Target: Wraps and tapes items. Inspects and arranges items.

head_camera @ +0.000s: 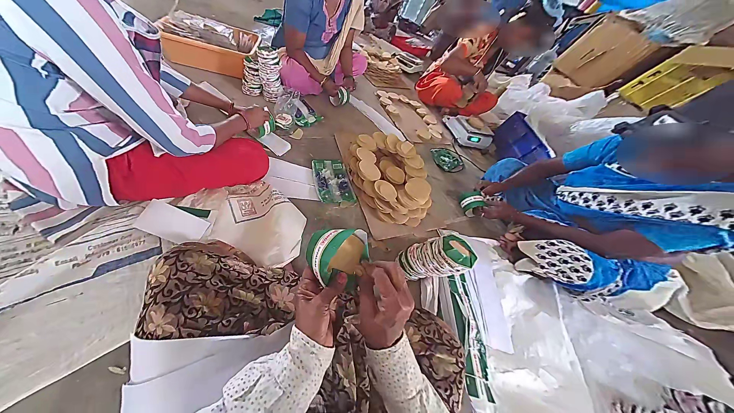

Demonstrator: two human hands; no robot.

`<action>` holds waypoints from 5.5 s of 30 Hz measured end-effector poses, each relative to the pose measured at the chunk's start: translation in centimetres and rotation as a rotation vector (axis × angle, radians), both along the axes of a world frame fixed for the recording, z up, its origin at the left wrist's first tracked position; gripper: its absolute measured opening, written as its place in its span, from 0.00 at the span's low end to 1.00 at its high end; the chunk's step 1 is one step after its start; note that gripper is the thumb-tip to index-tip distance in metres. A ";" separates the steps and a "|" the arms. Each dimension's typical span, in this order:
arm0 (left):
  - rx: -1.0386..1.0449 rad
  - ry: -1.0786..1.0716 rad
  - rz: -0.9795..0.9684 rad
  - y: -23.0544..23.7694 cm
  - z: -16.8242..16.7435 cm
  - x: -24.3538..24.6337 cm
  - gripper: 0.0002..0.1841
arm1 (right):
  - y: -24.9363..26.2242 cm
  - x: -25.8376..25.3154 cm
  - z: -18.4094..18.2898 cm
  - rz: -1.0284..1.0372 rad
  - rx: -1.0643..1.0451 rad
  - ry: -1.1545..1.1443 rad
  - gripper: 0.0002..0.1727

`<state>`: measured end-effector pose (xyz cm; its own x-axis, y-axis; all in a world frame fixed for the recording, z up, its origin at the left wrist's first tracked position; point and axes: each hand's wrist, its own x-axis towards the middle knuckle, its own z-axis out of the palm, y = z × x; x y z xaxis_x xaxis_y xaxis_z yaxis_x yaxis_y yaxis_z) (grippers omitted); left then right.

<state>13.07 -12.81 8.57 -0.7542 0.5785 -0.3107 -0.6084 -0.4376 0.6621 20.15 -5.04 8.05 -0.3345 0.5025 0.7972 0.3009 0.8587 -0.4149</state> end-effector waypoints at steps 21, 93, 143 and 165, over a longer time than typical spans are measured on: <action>0.076 -0.021 -0.481 -2.9 0.5 -2.3 0.21 | 2.8 2.6 5.3 0.303 -0.324 -0.093 0.16; -1.081 1.903 -1.643 14.6 -9.2 -7.9 0.26 | 12.6 -3.6 -9.0 0.128 -0.780 -1.427 0.34; -0.923 0.792 -0.826 14.4 -15.2 -7.8 0.54 | 15.5 -5.7 -14.3 -0.269 -1.043 -0.794 0.23; -0.701 0.654 -0.493 13.0 -17.3 -7.0 0.59 | 15.5 -7.1 -13.9 -0.231 -1.011 -0.912 0.19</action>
<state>6.09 0.21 -8.76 -0.6266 0.7140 -0.3124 -0.0511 0.3624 0.9306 13.06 10.47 -5.82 -0.3673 0.8408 -0.3977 0.8931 0.1995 -0.4031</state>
